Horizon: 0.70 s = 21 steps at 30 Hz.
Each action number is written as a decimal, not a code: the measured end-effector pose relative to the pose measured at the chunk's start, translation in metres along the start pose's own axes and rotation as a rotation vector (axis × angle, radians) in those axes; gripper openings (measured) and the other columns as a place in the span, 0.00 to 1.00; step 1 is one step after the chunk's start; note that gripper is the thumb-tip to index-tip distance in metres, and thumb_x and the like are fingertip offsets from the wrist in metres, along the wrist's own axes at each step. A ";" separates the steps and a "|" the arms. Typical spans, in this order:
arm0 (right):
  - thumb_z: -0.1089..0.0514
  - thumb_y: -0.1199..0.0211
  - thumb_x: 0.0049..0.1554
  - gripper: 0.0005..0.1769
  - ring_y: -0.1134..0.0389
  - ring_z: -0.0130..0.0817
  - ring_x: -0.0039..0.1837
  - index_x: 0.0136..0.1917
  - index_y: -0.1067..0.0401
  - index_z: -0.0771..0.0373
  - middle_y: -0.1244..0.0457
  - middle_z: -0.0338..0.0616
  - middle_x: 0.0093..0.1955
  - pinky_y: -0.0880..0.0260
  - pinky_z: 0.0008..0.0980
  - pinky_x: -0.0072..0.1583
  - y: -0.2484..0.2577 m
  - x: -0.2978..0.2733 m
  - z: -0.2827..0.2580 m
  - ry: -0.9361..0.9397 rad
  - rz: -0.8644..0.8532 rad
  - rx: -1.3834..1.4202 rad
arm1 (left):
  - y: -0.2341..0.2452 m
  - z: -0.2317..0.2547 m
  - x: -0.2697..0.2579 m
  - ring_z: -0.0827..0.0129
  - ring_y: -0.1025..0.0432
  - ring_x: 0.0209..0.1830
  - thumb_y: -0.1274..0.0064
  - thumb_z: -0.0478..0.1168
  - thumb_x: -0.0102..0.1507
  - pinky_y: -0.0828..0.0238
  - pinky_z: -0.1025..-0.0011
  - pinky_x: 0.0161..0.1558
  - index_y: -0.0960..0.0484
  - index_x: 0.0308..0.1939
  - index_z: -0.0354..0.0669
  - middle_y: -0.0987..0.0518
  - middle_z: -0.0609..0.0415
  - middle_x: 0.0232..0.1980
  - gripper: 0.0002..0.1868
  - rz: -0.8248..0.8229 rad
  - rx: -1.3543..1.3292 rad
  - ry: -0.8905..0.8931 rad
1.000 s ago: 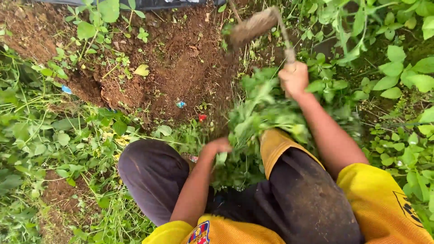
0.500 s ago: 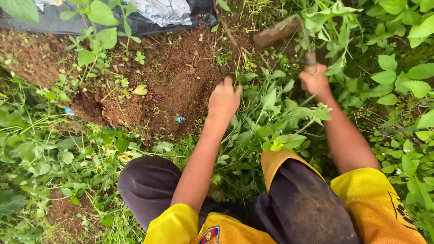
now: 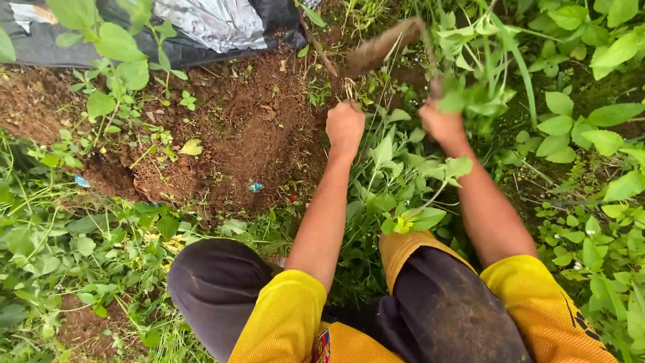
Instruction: Using a hand hoe and hands to remove weeds from a garden bed in a nursery.
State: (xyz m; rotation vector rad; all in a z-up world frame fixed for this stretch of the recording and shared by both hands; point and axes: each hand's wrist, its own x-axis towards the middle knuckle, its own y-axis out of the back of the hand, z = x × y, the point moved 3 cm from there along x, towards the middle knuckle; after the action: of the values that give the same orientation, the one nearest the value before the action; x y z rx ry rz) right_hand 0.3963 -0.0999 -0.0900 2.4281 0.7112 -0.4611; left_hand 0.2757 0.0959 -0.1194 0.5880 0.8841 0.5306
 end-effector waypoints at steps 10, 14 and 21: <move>0.64 0.41 0.46 0.02 0.40 0.32 0.29 0.32 0.31 0.62 0.41 0.43 0.25 0.44 0.38 0.34 -0.054 0.031 0.095 0.058 0.005 0.121 | 0.017 0.011 -0.034 0.43 0.19 0.32 0.63 0.41 0.70 0.20 0.54 0.26 0.13 0.39 0.32 0.18 0.33 0.32 0.22 -0.025 -0.111 0.017; 0.63 0.37 0.53 0.09 0.32 0.39 0.40 0.48 0.32 0.63 0.35 0.46 0.40 0.28 0.41 0.43 -0.028 0.042 0.048 0.086 0.074 -0.032 | 0.028 0.015 -0.034 0.54 0.21 0.27 0.64 0.40 0.72 0.20 0.63 0.27 0.16 0.44 0.31 0.18 0.40 0.30 0.21 -0.082 -0.082 0.047; 0.66 0.42 0.56 0.10 0.41 0.29 0.32 0.53 0.31 0.66 0.39 0.43 0.35 0.35 0.31 0.39 -0.051 0.008 0.054 -0.101 -0.163 -0.002 | 0.022 0.009 -0.041 0.41 0.19 0.34 0.64 0.41 0.71 0.19 0.52 0.28 0.15 0.46 0.28 0.17 0.31 0.35 0.22 -0.081 -0.053 -0.001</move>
State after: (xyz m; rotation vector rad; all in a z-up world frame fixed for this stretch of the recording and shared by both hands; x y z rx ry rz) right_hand 0.3643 -0.0935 -0.1575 2.3364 0.8691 -0.6419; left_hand 0.2574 0.0827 -0.0775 0.5016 0.8864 0.4786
